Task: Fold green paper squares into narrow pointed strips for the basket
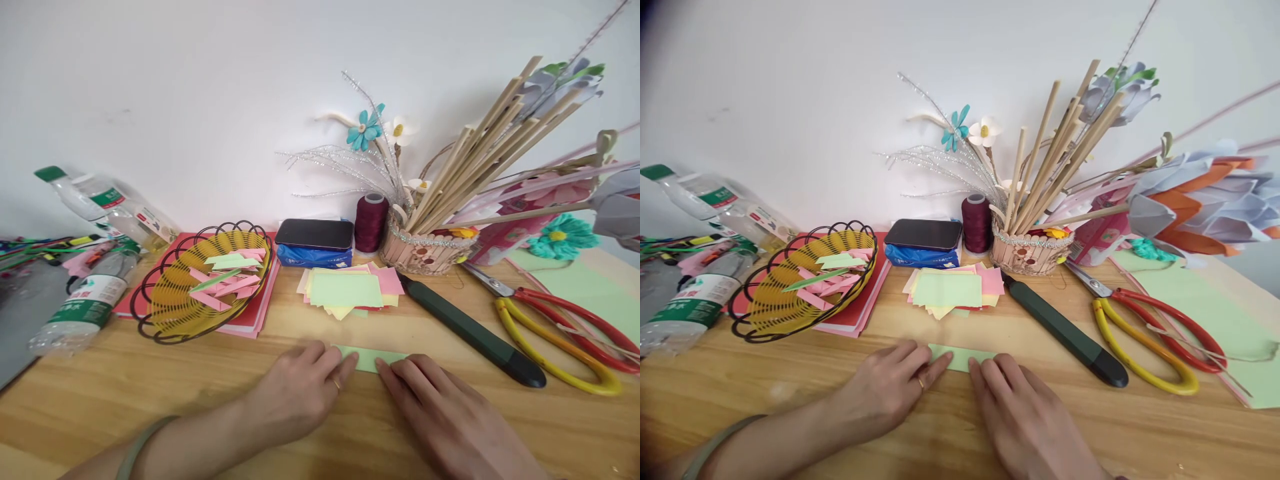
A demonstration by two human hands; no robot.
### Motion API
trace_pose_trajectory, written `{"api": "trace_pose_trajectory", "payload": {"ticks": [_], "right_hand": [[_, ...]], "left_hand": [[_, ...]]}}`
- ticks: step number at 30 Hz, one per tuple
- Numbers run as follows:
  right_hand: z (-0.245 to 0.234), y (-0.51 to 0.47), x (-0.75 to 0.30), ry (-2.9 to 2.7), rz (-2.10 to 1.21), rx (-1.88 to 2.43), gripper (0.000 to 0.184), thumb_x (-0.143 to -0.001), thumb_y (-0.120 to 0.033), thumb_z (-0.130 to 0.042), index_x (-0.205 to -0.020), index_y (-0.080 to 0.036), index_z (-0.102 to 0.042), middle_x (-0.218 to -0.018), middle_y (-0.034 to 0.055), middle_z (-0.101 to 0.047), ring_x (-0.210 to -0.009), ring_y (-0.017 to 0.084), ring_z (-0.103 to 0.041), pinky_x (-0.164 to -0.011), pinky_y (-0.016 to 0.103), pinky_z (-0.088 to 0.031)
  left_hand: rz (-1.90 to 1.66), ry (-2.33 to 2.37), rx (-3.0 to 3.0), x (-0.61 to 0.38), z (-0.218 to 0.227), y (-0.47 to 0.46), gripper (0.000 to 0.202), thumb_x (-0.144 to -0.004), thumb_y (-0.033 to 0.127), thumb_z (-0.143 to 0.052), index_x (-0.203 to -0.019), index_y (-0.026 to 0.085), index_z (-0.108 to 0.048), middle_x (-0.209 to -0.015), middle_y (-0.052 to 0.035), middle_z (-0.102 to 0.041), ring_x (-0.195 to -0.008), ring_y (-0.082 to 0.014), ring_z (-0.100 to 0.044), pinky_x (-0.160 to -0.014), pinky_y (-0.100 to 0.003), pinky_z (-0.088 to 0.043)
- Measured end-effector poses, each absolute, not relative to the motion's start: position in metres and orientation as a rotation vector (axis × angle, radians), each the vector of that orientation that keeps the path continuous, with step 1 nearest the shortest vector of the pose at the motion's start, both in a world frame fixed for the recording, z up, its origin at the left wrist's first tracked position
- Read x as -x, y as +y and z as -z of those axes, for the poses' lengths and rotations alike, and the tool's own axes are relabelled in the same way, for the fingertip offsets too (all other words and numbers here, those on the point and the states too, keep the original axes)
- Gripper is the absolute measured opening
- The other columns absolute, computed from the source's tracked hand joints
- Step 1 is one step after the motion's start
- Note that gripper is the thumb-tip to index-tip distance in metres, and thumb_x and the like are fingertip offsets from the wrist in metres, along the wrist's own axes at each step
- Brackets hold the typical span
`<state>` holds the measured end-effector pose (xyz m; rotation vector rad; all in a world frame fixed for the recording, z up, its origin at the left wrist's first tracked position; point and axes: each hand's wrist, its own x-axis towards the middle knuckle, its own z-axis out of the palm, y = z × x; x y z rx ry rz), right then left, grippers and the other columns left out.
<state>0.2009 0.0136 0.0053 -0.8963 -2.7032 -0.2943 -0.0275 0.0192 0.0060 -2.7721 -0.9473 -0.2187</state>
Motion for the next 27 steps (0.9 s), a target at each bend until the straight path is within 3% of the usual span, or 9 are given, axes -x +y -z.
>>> {"api": "trace_pose_trajectory", "payload": {"ticks": [10,15,19,22,27], "right_hand": [[-0.011,0.014,-0.199,-2.67,0.297,0.887,0.037,-0.078,-0.002,-0.029,-0.108,-0.006,-0.051,-0.081,0.009,-0.054,-0.073,0.02,-0.053,-0.059,0.031,-0.052],[-0.009,0.015,-0.199,-2.673,0.307,0.88,0.037,-0.078,-0.001,-0.029,-0.108,-0.006,-0.05,-0.081,0.0088,-0.054,-0.073,0.019,-0.053,-0.061,0.03,-0.052],[-0.007,0.015,-0.199,-2.68,0.341,0.871,0.039,-0.076,0.0,-0.028,-0.106,-0.007,-0.051,-0.085,0.0093,-0.055,-0.075,0.019,-0.053,-0.062,0.031,-0.051],[-0.007,0.015,-0.197,-2.696,0.346,0.863,0.037,-0.076,-0.001,-0.028,-0.102,-0.008,-0.053,-0.084,0.0088,-0.055,-0.073,0.019,-0.052,-0.06,0.031,-0.05],[-0.009,0.013,-0.194,-2.7,0.397,0.866,0.037,-0.073,0.002,-0.028,-0.096,-0.01,-0.055,-0.082,0.0085,-0.055,-0.074,0.02,-0.053,-0.06,0.032,-0.05]], "left_hand": [[-0.087,-1.082,2.584,0.023,-0.009,0.011,0.046,-0.08,0.011,-0.051,-0.125,0.009,-0.041,-0.08,-0.0042,-0.051,-0.069,-0.0177,-0.052,-0.048,-0.025,-0.044],[-0.01,-1.197,2.353,0.021,-0.008,-0.001,0.041,-0.077,0.004,-0.042,-0.118,0.003,-0.048,-0.077,-0.0058,-0.053,-0.064,-0.0163,-0.05,-0.047,-0.025,-0.039],[0.23,-1.091,2.356,0.021,-0.011,-0.002,0.036,-0.084,0.006,-0.033,-0.112,0.006,-0.055,-0.096,-0.011,-0.056,-0.084,-0.0205,-0.05,-0.069,-0.033,-0.041],[0.244,-0.97,2.481,0.019,-0.013,0.002,0.038,-0.09,0.013,-0.029,-0.124,0.014,-0.047,-0.105,-0.0079,-0.054,-0.099,-0.0216,-0.044,-0.087,-0.038,-0.034],[0.096,-0.875,2.627,0.012,-0.013,0.01,0.038,-0.092,0.017,-0.032,-0.129,0.014,-0.041,-0.103,-0.0062,-0.053,-0.101,-0.0196,-0.041,-0.092,-0.038,-0.029]]}}
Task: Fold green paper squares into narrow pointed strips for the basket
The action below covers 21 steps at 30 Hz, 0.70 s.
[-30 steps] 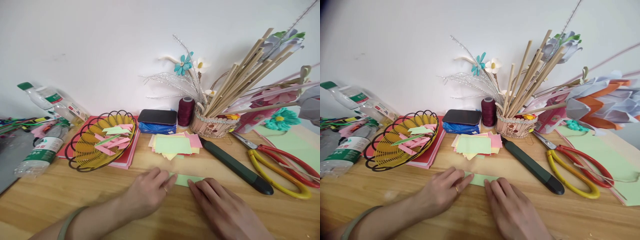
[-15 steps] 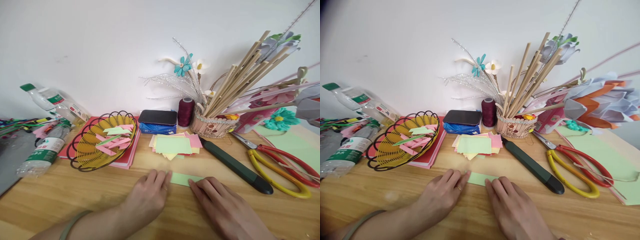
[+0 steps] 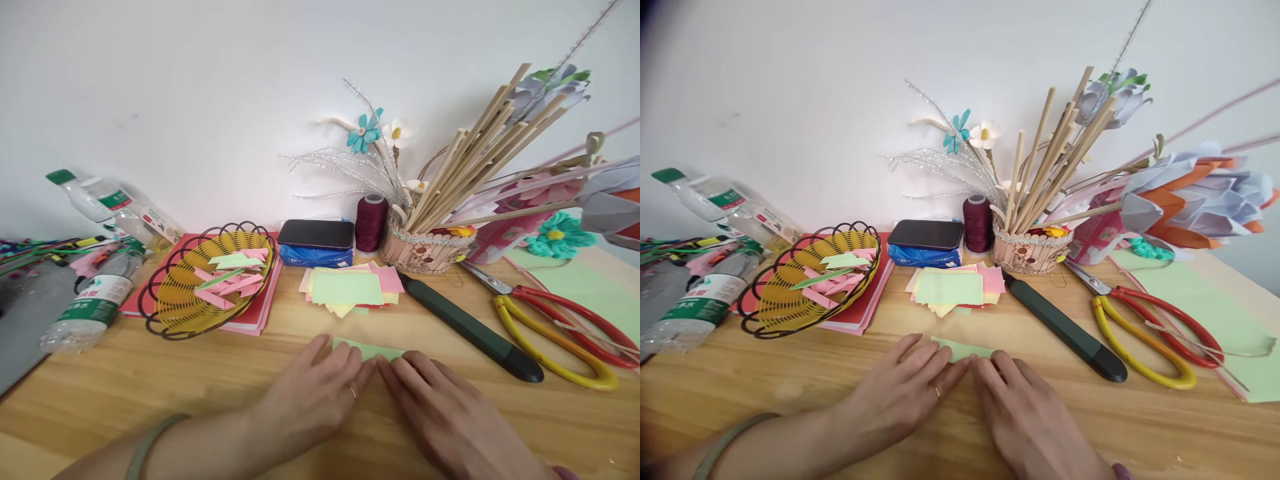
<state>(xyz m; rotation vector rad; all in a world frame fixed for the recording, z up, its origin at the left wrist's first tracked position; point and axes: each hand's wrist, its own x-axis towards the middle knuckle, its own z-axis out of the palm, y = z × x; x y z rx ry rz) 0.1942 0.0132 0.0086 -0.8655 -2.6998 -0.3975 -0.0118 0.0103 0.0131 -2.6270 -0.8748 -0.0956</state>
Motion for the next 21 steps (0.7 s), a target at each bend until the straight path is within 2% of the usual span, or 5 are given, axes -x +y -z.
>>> {"api": "trace_pose_trajectory", "payload": {"ticks": [5,9,13,21], "right_hand": [[-0.009,0.012,-0.196,-2.706,0.46,0.849,0.037,-0.073,0.003,-0.029,-0.097,-0.008,-0.056,-0.086,0.0098,-0.057,-0.076,0.021,-0.054,-0.061,0.035,-0.052],[-0.01,0.015,-0.204,-2.71,0.379,0.833,0.038,-0.077,0.0,-0.029,-0.104,-0.009,-0.054,-0.087,0.0095,-0.057,-0.078,0.02,-0.054,-0.064,0.033,-0.052],[-0.012,0.019,-0.215,-2.718,0.318,0.835,0.04,-0.079,-0.003,-0.03,-0.111,-0.011,-0.053,-0.089,0.0097,-0.059,-0.084,0.02,-0.056,-0.067,0.034,-0.053],[-0.011,0.022,-0.24,-2.753,0.395,0.729,0.043,-0.082,-0.005,-0.031,-0.119,-0.011,-0.052,-0.117,0.0133,-0.058,-0.11,0.021,-0.052,-0.08,0.035,-0.052]], "left_hand": [[0.089,-0.803,2.653,0.012,-0.017,0.013,0.033,-0.092,0.013,-0.034,-0.121,0.007,-0.047,-0.103,-0.0077,-0.053,-0.101,-0.0202,-0.04,-0.089,-0.036,-0.03],[0.133,-0.842,2.644,0.014,-0.019,0.014,0.025,-0.091,0.013,-0.037,-0.109,0.006,-0.054,-0.092,-0.007,-0.055,-0.092,-0.0192,-0.044,-0.079,-0.033,-0.034],[0.122,-0.865,2.674,0.015,-0.016,0.015,0.021,-0.091,0.015,-0.041,-0.105,0.007,-0.054,-0.088,-0.0065,-0.055,-0.088,-0.0189,-0.046,-0.072,-0.032,-0.036],[0.265,-0.879,2.725,0.021,-0.01,0.024,0.015,-0.092,0.017,-0.042,-0.1,0.013,-0.054,-0.086,-0.0049,-0.056,-0.087,-0.0175,-0.049,-0.074,-0.031,-0.04]]}}
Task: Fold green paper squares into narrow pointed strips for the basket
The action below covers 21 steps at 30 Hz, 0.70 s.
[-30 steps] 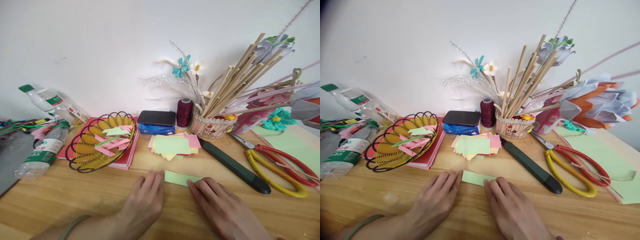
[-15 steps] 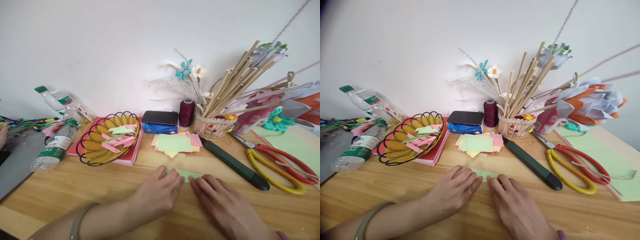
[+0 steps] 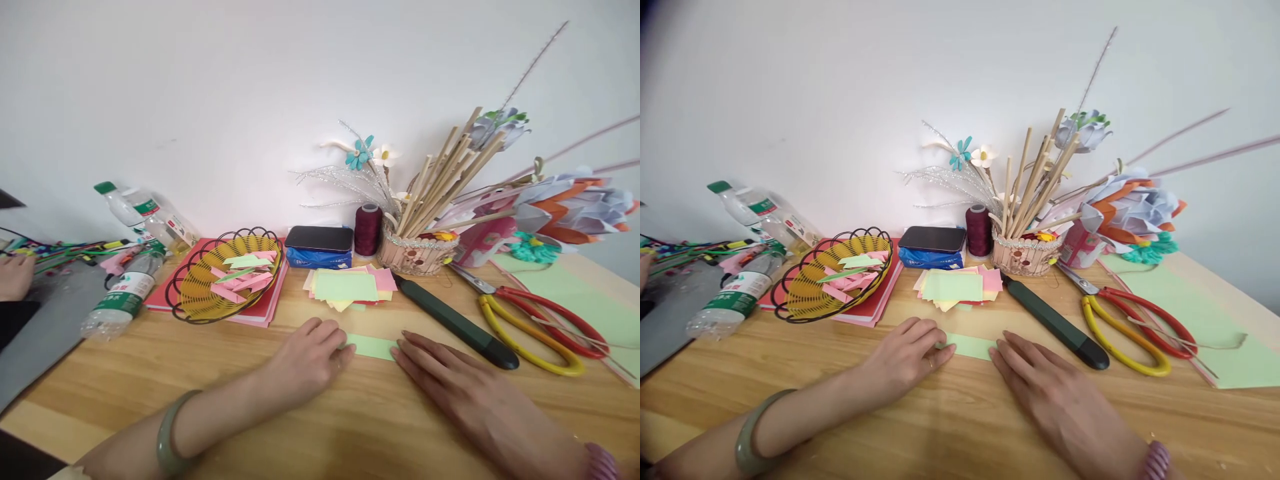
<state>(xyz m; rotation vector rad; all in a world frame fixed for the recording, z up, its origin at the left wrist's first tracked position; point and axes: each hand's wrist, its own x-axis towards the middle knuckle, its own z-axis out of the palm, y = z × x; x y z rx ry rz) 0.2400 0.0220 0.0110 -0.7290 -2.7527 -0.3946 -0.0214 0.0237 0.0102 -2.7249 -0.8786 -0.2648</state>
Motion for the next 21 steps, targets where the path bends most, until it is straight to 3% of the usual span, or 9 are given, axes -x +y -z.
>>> {"api": "trace_pose_trajectory", "payload": {"ticks": [7,12,17,21], "right_hand": [[-0.015,0.021,-0.248,-2.809,0.131,0.788,0.047,-0.085,-0.009,-0.035,-0.131,-0.016,-0.041,-0.129,0.0115,-0.049,-0.119,0.019,-0.043,-0.088,0.033,-0.048],[-0.019,0.021,-0.248,-2.773,0.065,0.817,0.047,-0.086,-0.008,-0.034,-0.131,-0.018,-0.04,-0.128,0.0113,-0.05,-0.117,0.018,-0.046,-0.087,0.034,-0.048],[-0.021,0.019,-0.232,-2.706,0.323,0.818,0.039,-0.084,-0.006,-0.032,-0.116,-0.011,-0.054,-0.114,0.0137,-0.06,-0.107,0.02,-0.055,-0.081,0.035,-0.052],[-0.017,0.016,-0.203,-2.681,0.477,0.787,0.038,-0.083,-0.004,-0.029,-0.111,-0.009,-0.055,-0.098,0.0138,-0.063,-0.09,0.022,-0.059,-0.073,0.038,-0.053]], "left_hand": [[0.586,-1.189,2.895,0.028,-0.007,0.033,0.02,-0.091,0.028,-0.045,-0.085,0.014,-0.058,-0.082,-0.0018,-0.057,-0.081,-0.0123,-0.051,-0.073,-0.023,-0.043],[0.702,-0.917,3.031,0.042,-0.007,0.042,0.021,-0.091,0.022,-0.045,-0.09,0.022,-0.066,-0.087,-0.0023,-0.065,-0.083,-0.0126,-0.052,-0.073,-0.025,-0.043],[0.653,-0.908,3.056,0.046,-0.006,0.045,0.021,-0.091,0.02,-0.045,-0.093,0.022,-0.066,-0.088,-0.0037,-0.065,-0.087,-0.0126,-0.053,-0.075,-0.025,-0.043],[0.635,-0.99,3.026,0.044,-0.005,0.043,0.02,-0.09,0.026,-0.047,-0.092,0.018,-0.065,-0.087,-0.0043,-0.063,-0.087,-0.0127,-0.053,-0.074,-0.023,-0.043]]}}
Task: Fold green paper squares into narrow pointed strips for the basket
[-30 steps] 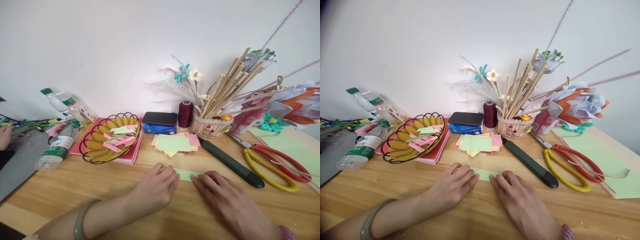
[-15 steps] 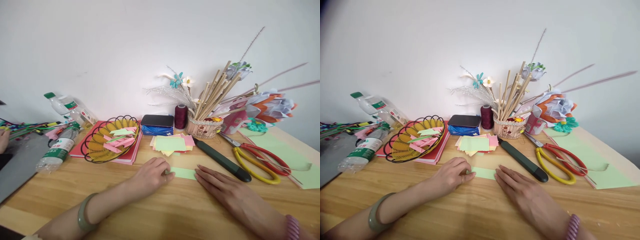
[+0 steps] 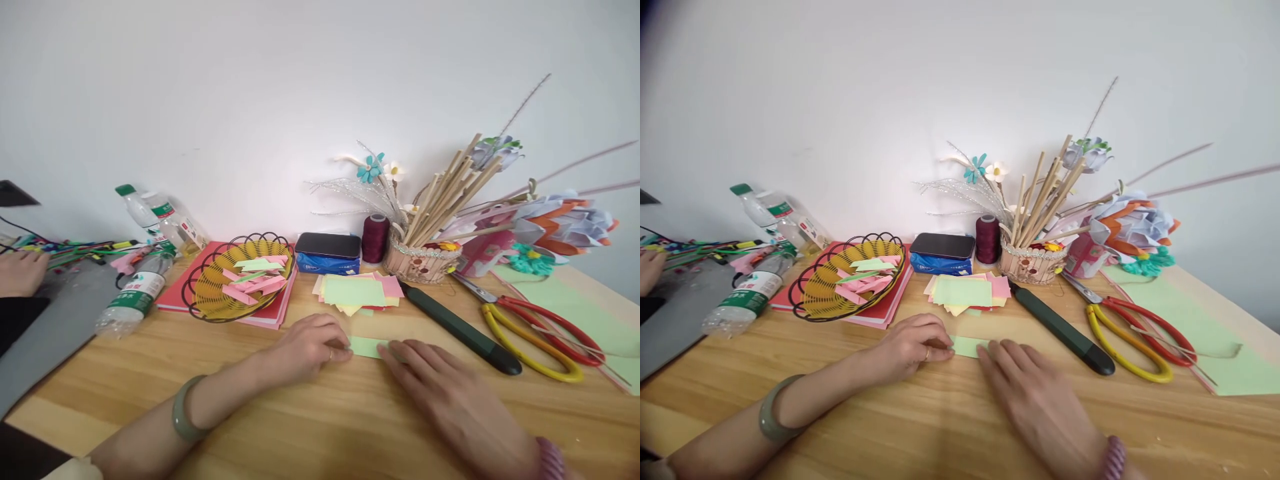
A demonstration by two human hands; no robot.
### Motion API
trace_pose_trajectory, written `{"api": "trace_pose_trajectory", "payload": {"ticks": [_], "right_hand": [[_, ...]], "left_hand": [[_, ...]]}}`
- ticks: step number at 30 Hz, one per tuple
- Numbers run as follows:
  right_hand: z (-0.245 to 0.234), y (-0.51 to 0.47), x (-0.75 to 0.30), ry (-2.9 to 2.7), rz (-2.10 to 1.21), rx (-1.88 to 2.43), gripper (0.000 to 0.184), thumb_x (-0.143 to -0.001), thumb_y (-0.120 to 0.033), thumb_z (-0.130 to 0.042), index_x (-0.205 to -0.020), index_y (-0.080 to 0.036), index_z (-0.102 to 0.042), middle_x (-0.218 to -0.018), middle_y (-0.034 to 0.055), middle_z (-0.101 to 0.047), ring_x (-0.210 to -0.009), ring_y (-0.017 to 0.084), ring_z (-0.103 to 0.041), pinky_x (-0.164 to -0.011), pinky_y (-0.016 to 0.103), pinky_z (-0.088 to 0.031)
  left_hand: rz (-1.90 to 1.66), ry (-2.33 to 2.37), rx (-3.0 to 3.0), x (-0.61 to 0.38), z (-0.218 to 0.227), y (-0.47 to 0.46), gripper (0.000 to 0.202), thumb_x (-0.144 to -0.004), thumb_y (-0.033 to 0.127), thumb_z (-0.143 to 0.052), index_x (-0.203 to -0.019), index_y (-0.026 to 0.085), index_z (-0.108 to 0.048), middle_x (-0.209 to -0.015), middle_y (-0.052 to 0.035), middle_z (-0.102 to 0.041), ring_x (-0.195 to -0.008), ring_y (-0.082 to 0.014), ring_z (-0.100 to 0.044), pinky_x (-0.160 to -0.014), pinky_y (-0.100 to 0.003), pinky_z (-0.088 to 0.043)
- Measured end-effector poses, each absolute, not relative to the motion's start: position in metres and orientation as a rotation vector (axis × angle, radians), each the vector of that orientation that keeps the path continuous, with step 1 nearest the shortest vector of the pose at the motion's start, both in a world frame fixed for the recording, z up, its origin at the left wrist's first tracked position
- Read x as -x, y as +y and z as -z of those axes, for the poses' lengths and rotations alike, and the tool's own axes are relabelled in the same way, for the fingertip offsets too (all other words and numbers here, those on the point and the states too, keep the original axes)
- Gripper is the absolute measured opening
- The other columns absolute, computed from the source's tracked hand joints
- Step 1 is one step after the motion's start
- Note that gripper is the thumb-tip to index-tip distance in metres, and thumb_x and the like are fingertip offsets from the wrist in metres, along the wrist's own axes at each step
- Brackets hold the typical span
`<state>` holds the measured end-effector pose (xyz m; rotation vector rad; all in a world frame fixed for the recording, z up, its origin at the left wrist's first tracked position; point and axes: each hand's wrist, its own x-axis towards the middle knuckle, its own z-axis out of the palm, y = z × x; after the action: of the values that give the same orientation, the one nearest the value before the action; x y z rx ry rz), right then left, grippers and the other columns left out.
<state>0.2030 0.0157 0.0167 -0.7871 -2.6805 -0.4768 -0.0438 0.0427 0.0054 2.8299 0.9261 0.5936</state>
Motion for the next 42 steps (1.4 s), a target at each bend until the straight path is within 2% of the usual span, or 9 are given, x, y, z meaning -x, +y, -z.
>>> {"api": "trace_pose_trajectory", "payload": {"ticks": [3,8,12,16,22,28,34,38,42], "right_hand": [[-0.013,0.015,-0.189,-2.727,0.398,0.762,0.035,-0.083,-0.004,-0.03,-0.107,-0.01,-0.055,-0.088,0.0098,-0.061,-0.076,0.019,-0.057,-0.064,0.035,-0.052],[-0.015,0.017,-0.193,-2.742,0.27,0.744,0.035,-0.083,-0.005,-0.031,-0.11,-0.01,-0.053,-0.093,0.0101,-0.06,-0.083,0.019,-0.055,-0.07,0.032,-0.051],[-0.019,0.018,-0.198,-2.77,0.042,0.811,0.03,-0.086,-0.008,-0.035,-0.107,-0.015,-0.054,-0.096,0.0076,-0.058,-0.086,0.017,-0.054,-0.074,0.03,-0.05],[-0.019,0.022,-0.2,-2.803,-0.044,0.845,0.026,-0.088,-0.011,-0.037,-0.107,-0.017,-0.054,-0.098,0.007,-0.056,-0.089,0.017,-0.054,-0.077,0.032,-0.049],[-0.017,0.026,-0.207,-2.833,-0.013,0.762,0.03,-0.089,-0.014,-0.035,-0.114,-0.015,-0.052,-0.098,0.0094,-0.056,-0.088,0.018,-0.054,-0.075,0.035,-0.05],[-0.016,0.026,-0.213,-2.843,0.026,0.741,0.032,-0.089,-0.013,-0.035,-0.117,-0.015,-0.051,-0.101,0.01,-0.057,-0.091,0.019,-0.054,-0.077,0.034,-0.05],[-0.01,0.027,-0.208,-2.842,0.201,0.759,0.039,-0.085,-0.01,-0.036,-0.123,-0.016,-0.046,-0.098,0.0085,-0.059,-0.092,0.021,-0.055,-0.075,0.037,-0.052],[-0.011,0.027,-0.208,-2.809,0.308,0.714,0.037,-0.086,-0.01,-0.032,-0.118,-0.014,-0.05,-0.1,0.009,-0.061,-0.093,0.02,-0.056,-0.076,0.036,-0.052],[-0.015,0.026,-0.215,-2.747,0.354,0.67,0.038,-0.088,-0.01,-0.026,-0.115,-0.013,-0.053,-0.103,0.0089,-0.063,-0.095,0.018,-0.058,-0.076,0.032,-0.052]], "left_hand": [[-0.608,0.942,-2.829,0.043,-0.006,0.042,0.021,-0.091,0.027,-0.046,-0.091,0.015,-0.064,-0.086,-0.0037,-0.062,-0.085,-0.0122,-0.054,-0.073,-0.021,-0.043],[-0.61,0.933,-2.829,0.045,-0.005,0.043,0.021,-0.091,0.028,-0.046,-0.091,0.016,-0.063,-0.086,-0.0026,-0.062,-0.082,-0.0114,-0.054,-0.069,-0.02,-0.042],[-0.596,0.942,-2.831,0.046,-0.004,0.043,0.019,-0.09,0.028,-0.047,-0.093,0.017,-0.063,-0.089,-0.0019,-0.062,-0.085,-0.0113,-0.054,-0.068,-0.019,-0.041],[-0.575,0.927,-2.864,0.046,-0.005,0.043,0.019,-0.091,0.027,-0.046,-0.092,0.019,-0.063,-0.09,-0.0001,-0.063,-0.086,-0.0122,-0.055,-0.069,-0.021,-0.04],[-0.582,0.98,-2.865,0.044,-0.006,0.043,0.021,-0.091,0.03,-0.045,-0.089,0.015,-0.059,-0.085,-0.001,-0.062,-0.078,-0.01,-0.056,-0.068,-0.019,-0.041],[-0.553,0.923,-2.954,0.046,-0.002,0.043,0.023,-0.094,0.028,-0.04,-0.089,0.016,-0.059,-0.085,-0.0015,-0.061,-0.081,-0.0114,-0.054,-0.068,-0.021,-0.04],[-0.404,0.972,-3.133,0.037,-0.003,0.038,0.022,-0.094,0.027,-0.038,-0.11,0.022,-0.053,-0.081,-0.0024,-0.053,-0.08,-0.0174,-0.049,-0.062,-0.025,-0.036],[-0.383,1.045,-3.029,0.032,-0.005,0.037,0.019,-0.093,0.031,-0.04,-0.103,0.022,-0.054,-0.085,-0.002,-0.051,-0.082,-0.0174,-0.049,-0.061,-0.024,-0.035],[-0.423,1.131,-2.885,0.035,-0.008,0.04,0.023,-0.092,0.036,-0.041,-0.089,0.017,-0.053,-0.081,0.0002,-0.051,-0.076,-0.0131,-0.051,-0.06,-0.022,-0.036]]}}
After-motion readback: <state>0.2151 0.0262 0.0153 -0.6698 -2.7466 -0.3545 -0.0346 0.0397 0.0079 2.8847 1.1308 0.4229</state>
